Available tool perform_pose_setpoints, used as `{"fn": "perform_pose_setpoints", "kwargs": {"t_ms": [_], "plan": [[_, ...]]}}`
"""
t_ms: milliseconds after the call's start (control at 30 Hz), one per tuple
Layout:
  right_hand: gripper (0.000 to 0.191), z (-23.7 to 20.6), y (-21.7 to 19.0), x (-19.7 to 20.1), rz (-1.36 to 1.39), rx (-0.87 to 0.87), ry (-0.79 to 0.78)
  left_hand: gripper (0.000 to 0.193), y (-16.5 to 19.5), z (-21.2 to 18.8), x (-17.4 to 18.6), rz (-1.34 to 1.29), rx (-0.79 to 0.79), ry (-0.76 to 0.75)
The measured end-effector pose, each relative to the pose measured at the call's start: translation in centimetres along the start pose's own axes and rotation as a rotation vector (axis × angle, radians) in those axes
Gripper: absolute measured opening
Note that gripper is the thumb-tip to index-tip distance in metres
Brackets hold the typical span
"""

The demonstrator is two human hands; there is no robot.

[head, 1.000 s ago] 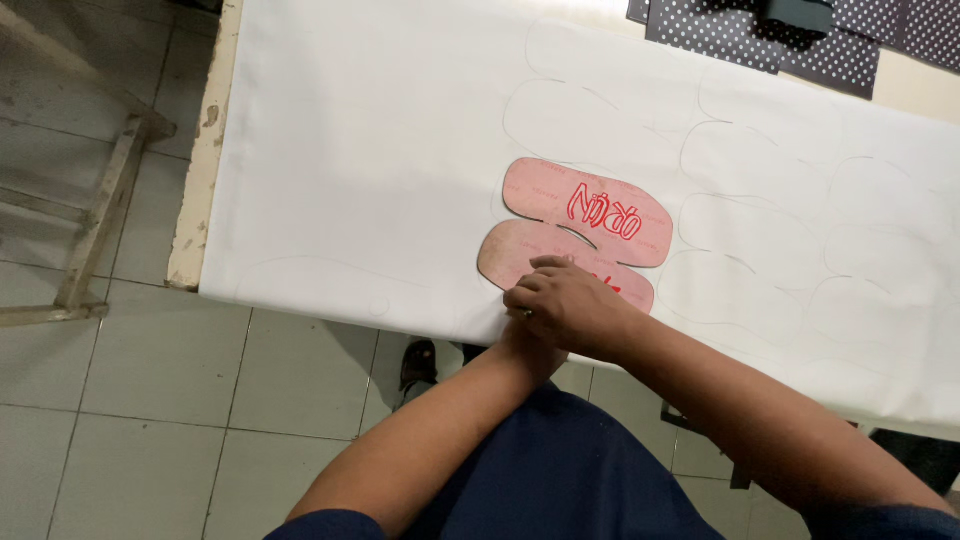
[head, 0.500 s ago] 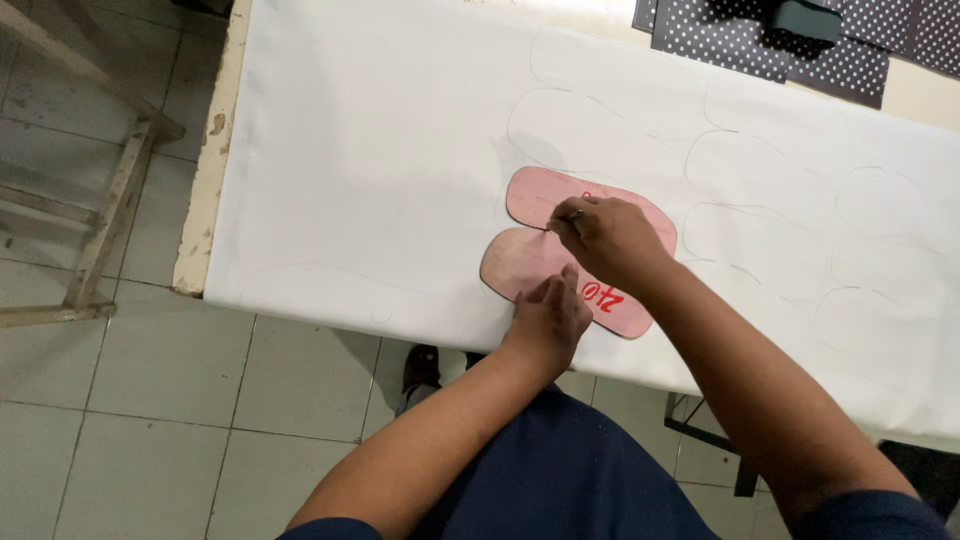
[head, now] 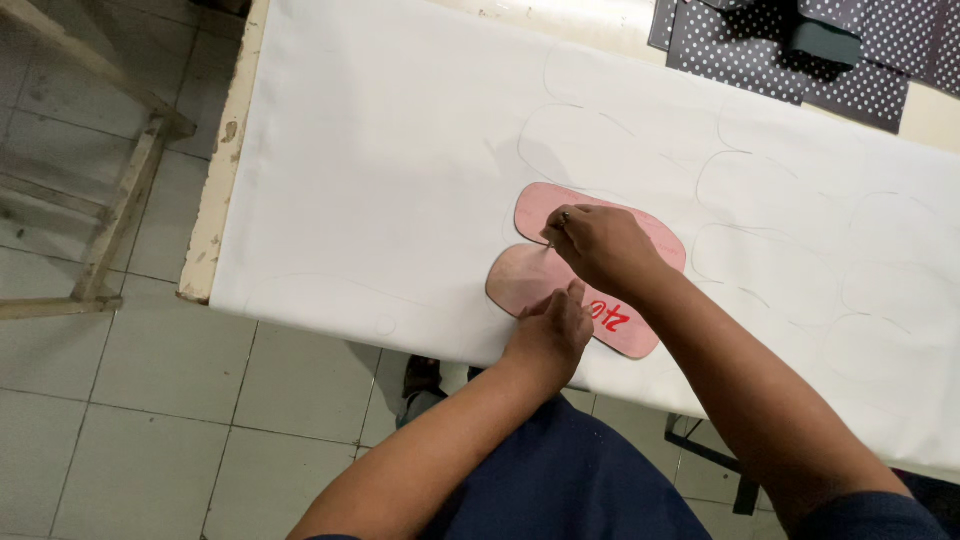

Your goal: The person places a pink insole-shaped template on a white fabric sheet and traces its outline with a pencil. They repeat this process multiple times, creating several identical insole outlines on the fabric.

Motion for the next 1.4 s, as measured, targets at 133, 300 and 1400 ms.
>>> {"fn": "perform_pose_setpoints", "kwargs": {"t_ms": [133,300,1400], "plan": [[0.016,1.1,0.1,0.1,0.12,-0.002,0.023,0.046,0.0,0.5,-1.0,0.08,-0.014,-0.136],[0.016,3.6,1.0,1.0,0.248,-0.063,0.069,0.043,0.3,1.2,-1.2,0.141,-0.007,-0.153],[0.018,-21.4,11.7,2.3,0.23,-0.624,0.387,0.054,2.5,1.7,-0.9,0.154,-0.085,-0.36]]}}
Point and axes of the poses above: each hand's wrist, its own z-axis towards the middle knuckle, its own x-axis out of the back of the hand, y = z × x, the point moved 7 cm from there along z, towards the middle knuckle, and after that the axes turned 4 degrees about -x, right-handed, at the moved point
